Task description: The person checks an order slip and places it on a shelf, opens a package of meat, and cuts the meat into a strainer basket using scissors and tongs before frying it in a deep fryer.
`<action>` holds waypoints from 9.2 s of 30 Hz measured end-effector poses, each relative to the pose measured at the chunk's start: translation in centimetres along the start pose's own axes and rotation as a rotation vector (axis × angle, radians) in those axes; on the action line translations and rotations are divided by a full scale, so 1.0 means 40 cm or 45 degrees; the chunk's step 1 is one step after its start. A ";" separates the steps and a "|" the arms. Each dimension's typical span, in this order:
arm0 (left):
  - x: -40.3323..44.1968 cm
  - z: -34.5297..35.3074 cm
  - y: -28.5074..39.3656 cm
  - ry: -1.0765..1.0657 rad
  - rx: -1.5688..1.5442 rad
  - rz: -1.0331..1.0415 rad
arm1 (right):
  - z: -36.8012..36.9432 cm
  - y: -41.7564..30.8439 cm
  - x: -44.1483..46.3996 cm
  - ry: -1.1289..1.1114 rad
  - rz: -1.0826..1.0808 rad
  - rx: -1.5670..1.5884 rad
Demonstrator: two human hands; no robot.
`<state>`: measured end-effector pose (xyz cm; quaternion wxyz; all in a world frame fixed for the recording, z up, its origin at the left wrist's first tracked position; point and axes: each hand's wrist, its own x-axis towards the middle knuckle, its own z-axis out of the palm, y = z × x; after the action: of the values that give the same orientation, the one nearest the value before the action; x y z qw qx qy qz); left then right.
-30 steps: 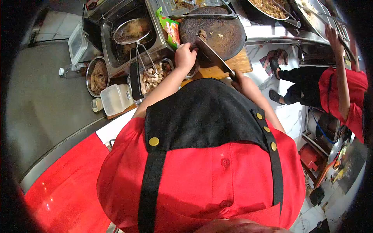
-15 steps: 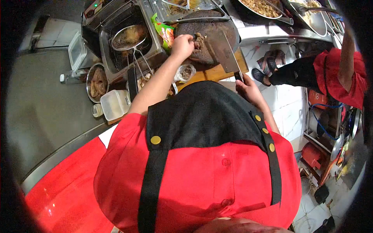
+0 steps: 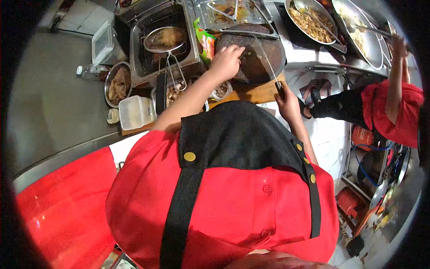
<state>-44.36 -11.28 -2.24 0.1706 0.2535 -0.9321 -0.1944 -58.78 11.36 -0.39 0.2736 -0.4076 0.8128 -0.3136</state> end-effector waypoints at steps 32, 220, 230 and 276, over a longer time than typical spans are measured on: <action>-0.455 -0.183 -0.103 0.540 -1.899 -1.175 | 0.087 -0.101 0.729 -0.131 0.079 -0.828; -0.334 -0.130 -0.060 0.560 -2.003 -1.002 | -0.058 -0.343 0.460 -0.065 -0.405 -0.352; -0.341 -0.109 -0.066 0.573 -1.941 -0.970 | 0.209 -0.621 0.392 -0.435 -0.693 -0.850; -0.355 -0.091 0.129 0.446 -1.718 -1.413 | 0.040 0.062 0.290 0.274 -0.150 0.056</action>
<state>-33.40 -0.53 0.12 0.3051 0.5400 -0.3228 -0.7149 -64.87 2.37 -5.45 0.1748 -0.4124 0.8051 -0.3889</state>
